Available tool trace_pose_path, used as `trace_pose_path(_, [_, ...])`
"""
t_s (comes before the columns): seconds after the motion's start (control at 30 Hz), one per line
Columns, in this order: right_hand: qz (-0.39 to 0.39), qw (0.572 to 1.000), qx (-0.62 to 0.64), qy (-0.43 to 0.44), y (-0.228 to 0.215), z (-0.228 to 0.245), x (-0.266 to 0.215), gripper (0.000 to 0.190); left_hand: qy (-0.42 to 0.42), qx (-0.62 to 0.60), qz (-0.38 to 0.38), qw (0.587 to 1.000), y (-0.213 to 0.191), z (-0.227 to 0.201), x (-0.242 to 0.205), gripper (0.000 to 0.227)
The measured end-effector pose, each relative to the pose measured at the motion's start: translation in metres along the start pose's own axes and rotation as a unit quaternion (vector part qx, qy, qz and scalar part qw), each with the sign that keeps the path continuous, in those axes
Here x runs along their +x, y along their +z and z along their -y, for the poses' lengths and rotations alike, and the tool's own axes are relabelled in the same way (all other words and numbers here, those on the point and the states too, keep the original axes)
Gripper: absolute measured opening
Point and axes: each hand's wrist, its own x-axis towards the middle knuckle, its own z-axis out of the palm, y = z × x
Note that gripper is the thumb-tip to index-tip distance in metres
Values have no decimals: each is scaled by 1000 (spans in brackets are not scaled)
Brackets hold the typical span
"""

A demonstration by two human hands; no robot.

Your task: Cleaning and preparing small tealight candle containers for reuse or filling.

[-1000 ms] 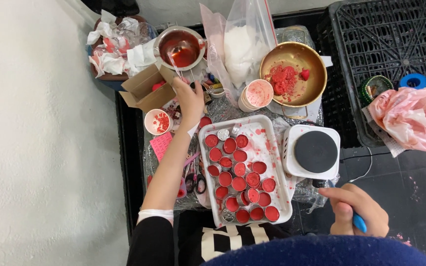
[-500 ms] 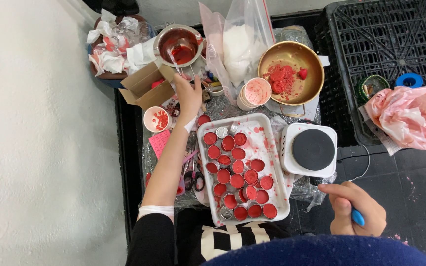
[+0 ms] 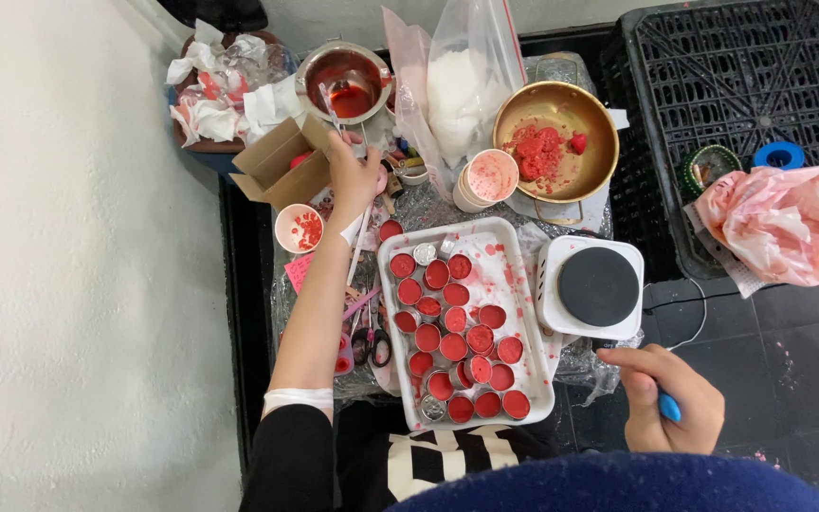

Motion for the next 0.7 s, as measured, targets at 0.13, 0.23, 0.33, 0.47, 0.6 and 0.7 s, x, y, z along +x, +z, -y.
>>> trace_pose_path(0.13, [7, 1000, 4, 14, 0, -1, -1, 17, -95, -62, 44, 993, -12, -33, 7, 35])
trace_pose_path(0.23, [18, 999, -22, 23, 1, 1, 0, 17, -154, -124, 66, 978, -19, -53, 5, 34])
trace_pose_path(0.33, [21, 999, -13, 20, 2, 1, 2, 17, -217, -105, 84, 967, -13, -45, -3, 35])
trace_pose_path(0.47, [29, 999, -12, 18, 3, 4, 2, 18, -15, 63, 33, 997, -13, -31, -19, 37])
trace_pose_path(0.6, [28, 999, -31, -4, 0, -1, -2, 20, -50, 63, 64, 995, -33, -49, -20, 34])
trace_pose_path(0.7, [23, 998, 4, -61, -8, -12, -12, 21, -116, 84, 118, 983, -52, -74, -18, 38])
